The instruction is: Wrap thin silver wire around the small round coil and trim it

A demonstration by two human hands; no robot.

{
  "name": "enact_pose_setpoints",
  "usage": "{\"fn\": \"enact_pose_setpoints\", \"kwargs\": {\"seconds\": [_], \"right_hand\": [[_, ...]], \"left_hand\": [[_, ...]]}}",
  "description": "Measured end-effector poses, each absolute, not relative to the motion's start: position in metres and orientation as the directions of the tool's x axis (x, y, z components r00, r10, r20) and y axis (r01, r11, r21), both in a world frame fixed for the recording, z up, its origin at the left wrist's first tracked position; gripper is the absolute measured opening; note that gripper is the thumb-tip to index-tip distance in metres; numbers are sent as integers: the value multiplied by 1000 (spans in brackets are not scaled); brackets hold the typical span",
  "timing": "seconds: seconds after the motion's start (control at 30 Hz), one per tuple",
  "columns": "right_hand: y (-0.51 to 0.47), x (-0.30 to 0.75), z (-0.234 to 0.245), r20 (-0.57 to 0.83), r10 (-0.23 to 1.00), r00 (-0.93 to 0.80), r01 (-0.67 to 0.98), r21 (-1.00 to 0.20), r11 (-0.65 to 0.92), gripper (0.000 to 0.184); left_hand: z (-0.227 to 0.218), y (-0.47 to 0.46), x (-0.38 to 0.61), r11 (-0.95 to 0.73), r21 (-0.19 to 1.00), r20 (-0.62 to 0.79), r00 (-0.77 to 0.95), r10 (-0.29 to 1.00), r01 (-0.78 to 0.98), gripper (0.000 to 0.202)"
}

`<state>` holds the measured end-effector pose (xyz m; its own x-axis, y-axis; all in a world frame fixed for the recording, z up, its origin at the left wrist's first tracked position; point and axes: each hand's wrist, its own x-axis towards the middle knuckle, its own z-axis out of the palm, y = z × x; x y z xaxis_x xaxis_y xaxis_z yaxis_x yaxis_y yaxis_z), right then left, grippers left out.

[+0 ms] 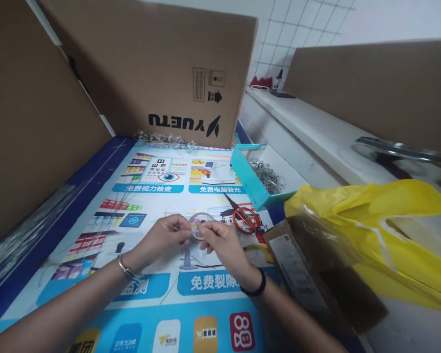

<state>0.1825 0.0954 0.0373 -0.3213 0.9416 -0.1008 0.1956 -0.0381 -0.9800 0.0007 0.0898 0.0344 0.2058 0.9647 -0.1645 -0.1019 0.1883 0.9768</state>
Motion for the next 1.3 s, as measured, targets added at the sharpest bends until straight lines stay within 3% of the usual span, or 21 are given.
{"fn": "enact_pose_setpoints", "kwargs": {"seconds": [0.07,0.17,0.23,0.33,0.53,0.8,1.3], "right_hand": [[107,184,37,11,937,-348,401,-902,160,34],[119,188,32,167,898,-407,695,-582,423,66],[124,189,27,143,869,-473,766,-422,486,85],[126,188,18,62,847,-527,788,-336,515,89],[129,186,4,34,846,-532,796,-322,513,81],[131,188,-2,198,833,-517,741,-383,551,66],[123,178,-2,177,799,-574,709,-380,594,75]], "left_hand": [[34,101,-11,110,990,-100,104,989,-93,19],[23,116,-29,34,991,-41,-50,998,-128,16],[13,123,-36,24,985,-48,-138,989,-172,16],[2,128,-40,26,978,-65,-187,980,-206,16],[-3,129,-39,45,992,-63,-153,986,-118,15],[-2,129,-38,71,995,-79,-115,990,-74,14],[-4,129,-36,86,994,-93,-96,991,-68,13]]}}
